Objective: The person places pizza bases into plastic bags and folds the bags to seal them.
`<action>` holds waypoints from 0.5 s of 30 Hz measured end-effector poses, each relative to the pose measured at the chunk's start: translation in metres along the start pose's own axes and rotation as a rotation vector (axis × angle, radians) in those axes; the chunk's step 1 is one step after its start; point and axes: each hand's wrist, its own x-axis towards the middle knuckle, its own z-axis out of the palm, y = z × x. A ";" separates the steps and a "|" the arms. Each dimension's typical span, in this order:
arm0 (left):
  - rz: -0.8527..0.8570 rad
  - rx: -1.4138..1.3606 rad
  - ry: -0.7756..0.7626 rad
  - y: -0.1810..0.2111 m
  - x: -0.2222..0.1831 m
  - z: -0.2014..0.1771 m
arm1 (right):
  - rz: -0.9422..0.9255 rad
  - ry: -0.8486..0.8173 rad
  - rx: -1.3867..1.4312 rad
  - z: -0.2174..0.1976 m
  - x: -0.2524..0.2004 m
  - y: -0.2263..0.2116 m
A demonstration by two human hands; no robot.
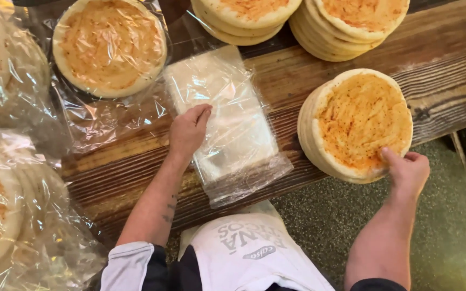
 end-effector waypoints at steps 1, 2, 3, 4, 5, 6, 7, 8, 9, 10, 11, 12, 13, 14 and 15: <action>-0.052 -0.041 -0.021 0.005 -0.001 -0.002 | 0.029 0.008 -0.138 0.002 -0.001 -0.007; -0.104 -0.082 -0.043 0.010 -0.001 -0.004 | 0.057 0.016 -0.277 0.004 -0.003 -0.013; -0.108 -0.084 -0.038 0.011 -0.003 -0.006 | 0.051 0.013 -0.279 0.003 -0.005 -0.017; -0.142 -0.110 -0.047 0.012 -0.004 -0.007 | 0.083 0.019 -0.230 0.003 -0.007 -0.020; -0.177 -0.135 -0.054 0.014 -0.005 -0.009 | 0.114 0.022 -0.181 0.003 -0.008 -0.023; -0.182 -0.137 -0.048 0.014 -0.005 -0.010 | 0.107 0.017 -0.183 -0.001 -0.023 -0.037; -0.210 -0.141 -0.047 0.014 -0.005 -0.012 | 0.094 0.011 -0.054 -0.006 -0.038 -0.049; -0.238 -0.144 -0.046 0.014 -0.005 -0.013 | 0.082 0.004 0.075 -0.011 -0.052 -0.061; -0.244 -0.145 -0.043 0.014 -0.006 -0.014 | 0.080 0.000 0.071 -0.013 -0.055 -0.067; -0.249 -0.150 -0.050 0.014 -0.006 -0.015 | 0.196 -0.052 0.223 -0.015 -0.057 -0.073; -0.252 -0.154 -0.058 0.015 -0.005 -0.016 | 0.314 -0.101 0.376 -0.017 -0.059 -0.078; -0.255 -0.153 -0.057 0.015 -0.007 -0.016 | 0.315 -0.104 0.374 -0.018 -0.068 -0.086; -0.270 -0.162 -0.071 0.016 -0.006 -0.016 | 0.268 -0.143 0.460 -0.019 -0.076 -0.096; -0.285 -0.171 -0.084 0.017 -0.005 -0.017 | 0.222 -0.182 0.545 -0.019 -0.084 -0.105; -0.290 -0.173 -0.076 0.014 0.000 -0.016 | 0.217 -0.190 0.542 -0.025 -0.081 -0.103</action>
